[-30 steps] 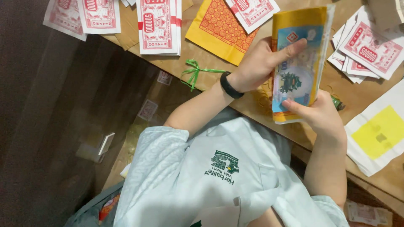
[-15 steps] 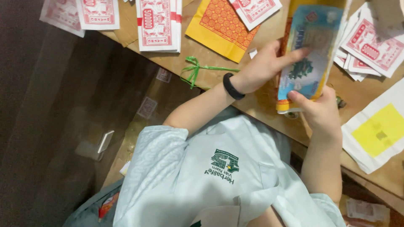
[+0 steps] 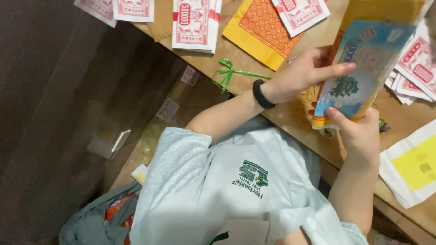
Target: Counting and bundling various denominations of joss paper (hell money) on a wooden table.
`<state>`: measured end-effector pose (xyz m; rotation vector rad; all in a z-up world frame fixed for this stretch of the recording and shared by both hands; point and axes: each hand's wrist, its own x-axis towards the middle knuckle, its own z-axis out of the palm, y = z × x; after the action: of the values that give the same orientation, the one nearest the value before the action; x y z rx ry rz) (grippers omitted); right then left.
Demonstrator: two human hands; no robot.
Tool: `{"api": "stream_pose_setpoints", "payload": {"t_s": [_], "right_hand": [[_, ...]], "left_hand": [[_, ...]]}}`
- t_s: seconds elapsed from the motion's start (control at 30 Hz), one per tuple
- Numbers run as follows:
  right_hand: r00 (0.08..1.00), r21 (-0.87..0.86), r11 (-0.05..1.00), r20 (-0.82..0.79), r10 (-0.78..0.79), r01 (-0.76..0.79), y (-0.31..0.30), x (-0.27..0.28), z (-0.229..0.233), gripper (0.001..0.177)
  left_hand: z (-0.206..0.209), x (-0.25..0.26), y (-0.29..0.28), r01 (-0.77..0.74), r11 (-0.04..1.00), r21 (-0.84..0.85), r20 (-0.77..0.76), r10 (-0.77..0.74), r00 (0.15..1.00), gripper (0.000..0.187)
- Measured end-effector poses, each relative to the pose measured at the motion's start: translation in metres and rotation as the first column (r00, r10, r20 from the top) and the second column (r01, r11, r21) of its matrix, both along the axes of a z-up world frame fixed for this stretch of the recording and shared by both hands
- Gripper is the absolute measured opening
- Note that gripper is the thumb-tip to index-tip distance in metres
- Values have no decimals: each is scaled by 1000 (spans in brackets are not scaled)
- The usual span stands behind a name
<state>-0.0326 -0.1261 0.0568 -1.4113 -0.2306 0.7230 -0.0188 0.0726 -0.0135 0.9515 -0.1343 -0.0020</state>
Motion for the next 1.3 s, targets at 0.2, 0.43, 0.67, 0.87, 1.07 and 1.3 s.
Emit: {"api": "stream_pose_setpoints", "payload": {"t_s": [0.2,0.43,0.67,0.87,1.07,1.3], "right_hand": [[992,-143,989,118,50,-33,-15,-2,-25,29],[979,-188,980,176,105,-71,-20,3,-22,27],[980,-117,993,194,36,-13,-18,0,-12,29],[936,-387,912,250,248,-139,-50,13,-29,30],[759,-749,662,444,476,24,-62,20,14,41],[607,-722,685,588,535,97,-49,16,40,43]], "left_hand": [[11,-3,13,-142,989,29,97,138,986,42],[11,-8,6,-33,995,-95,46,37,998,45],[-3,-6,-14,37,999,33,52,-39,998,51],[6,-7,18,-12,998,66,68,8,998,52],[51,-34,76,103,874,476,315,-278,907,43],[80,-43,90,-62,723,688,491,-401,774,50]]}}
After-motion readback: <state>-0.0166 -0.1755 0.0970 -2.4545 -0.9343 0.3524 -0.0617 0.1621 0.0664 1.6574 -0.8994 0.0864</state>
